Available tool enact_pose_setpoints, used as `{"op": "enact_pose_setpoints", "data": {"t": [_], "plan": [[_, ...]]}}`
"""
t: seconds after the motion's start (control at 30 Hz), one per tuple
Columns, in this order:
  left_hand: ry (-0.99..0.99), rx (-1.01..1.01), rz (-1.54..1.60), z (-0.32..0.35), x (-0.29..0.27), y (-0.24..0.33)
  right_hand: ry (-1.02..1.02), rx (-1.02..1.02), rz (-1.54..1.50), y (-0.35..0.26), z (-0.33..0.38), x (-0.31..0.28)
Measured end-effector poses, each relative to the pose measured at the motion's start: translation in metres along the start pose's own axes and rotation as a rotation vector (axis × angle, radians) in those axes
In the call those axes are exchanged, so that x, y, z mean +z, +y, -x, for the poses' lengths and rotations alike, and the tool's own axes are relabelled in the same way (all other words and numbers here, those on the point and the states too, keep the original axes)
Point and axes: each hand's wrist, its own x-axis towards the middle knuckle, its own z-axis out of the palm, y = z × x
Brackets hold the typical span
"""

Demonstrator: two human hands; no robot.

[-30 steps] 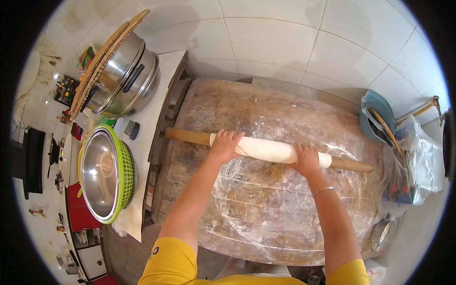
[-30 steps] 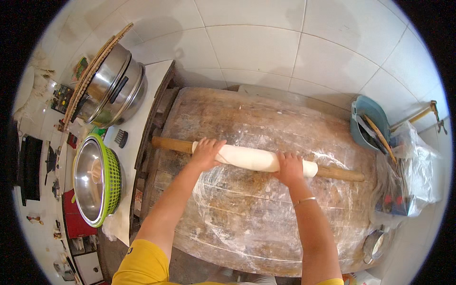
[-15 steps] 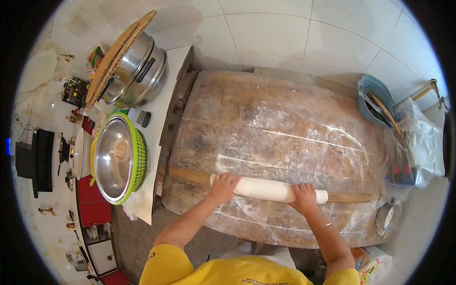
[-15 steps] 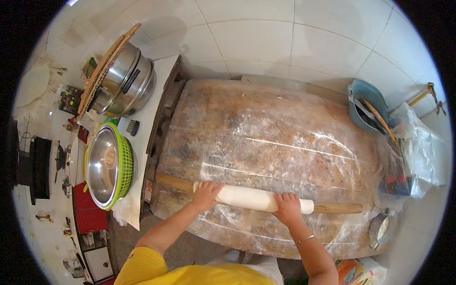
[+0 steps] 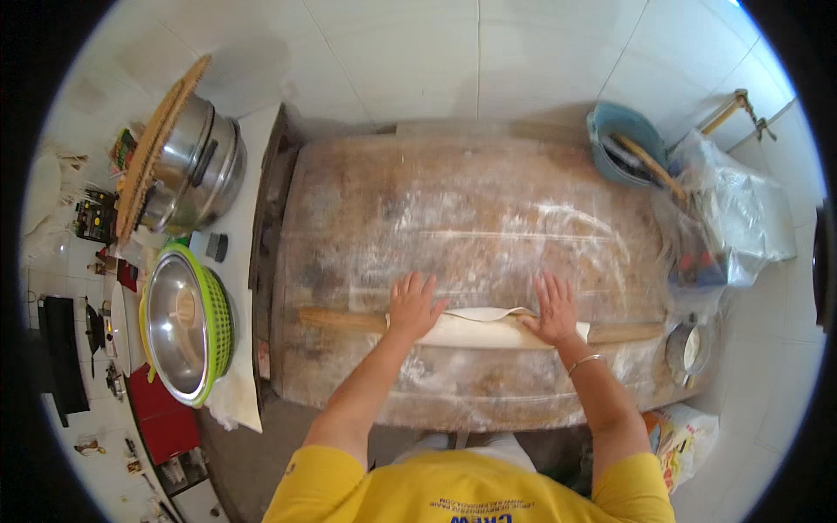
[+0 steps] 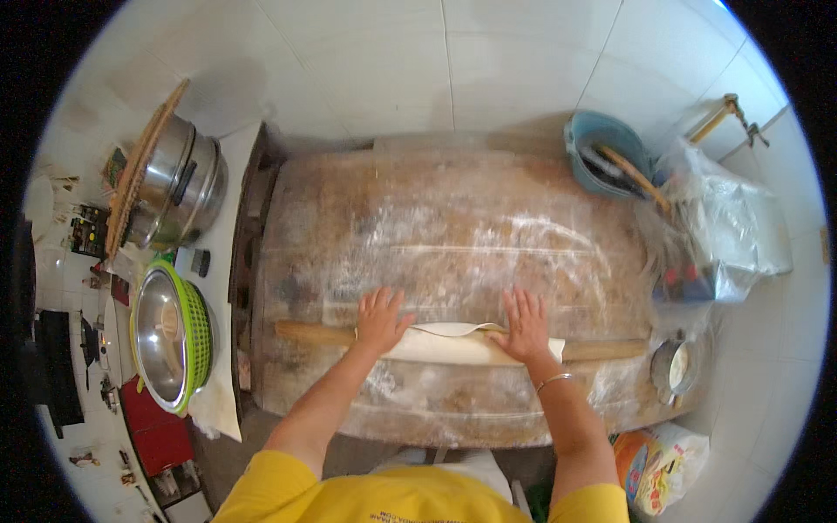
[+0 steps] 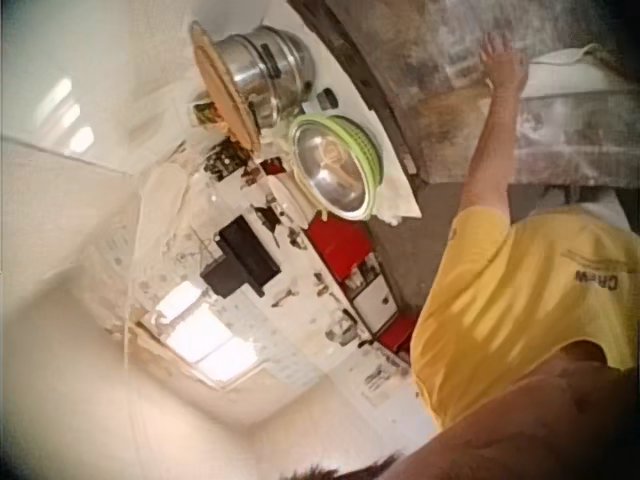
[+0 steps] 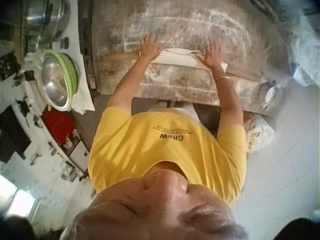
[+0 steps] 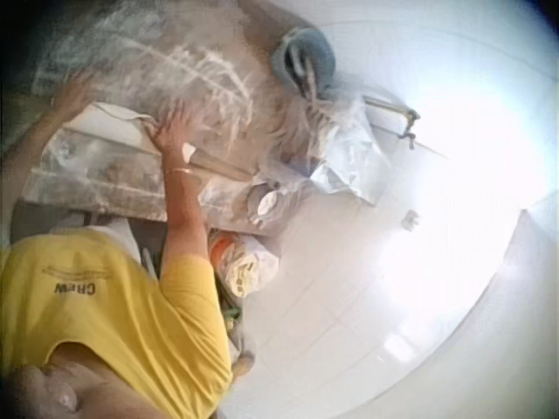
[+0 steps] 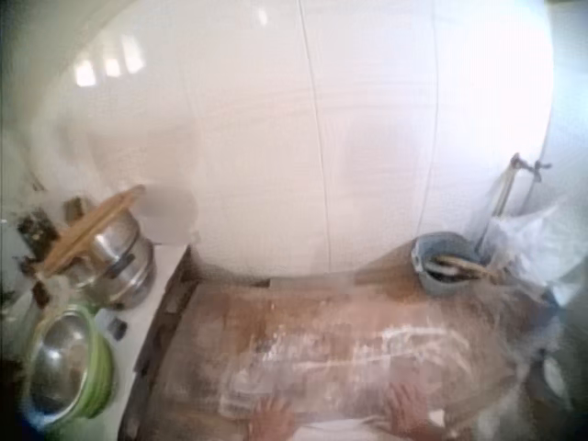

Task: The person uses a long wooden rolling pin to flatten and stretch a piece of dough on a floured wooden table, frequently rolling and unrolling the dough around the pin while dusting it with flour from a small cup.

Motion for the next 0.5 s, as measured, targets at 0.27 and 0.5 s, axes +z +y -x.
{"op": "enact_pose_setpoints", "data": {"t": [0.27, 0.5], "plan": [[-0.007, 0.012, 0.163, 0.019, 0.003, 0.033, 0.021, 0.170, -0.016, -0.027, 0.018, 0.002], [0.030, 0.103, 0.024, -0.002, 0.008, 0.035, 0.113, 0.170, -0.006, -0.011, 0.007, 0.008]]}}
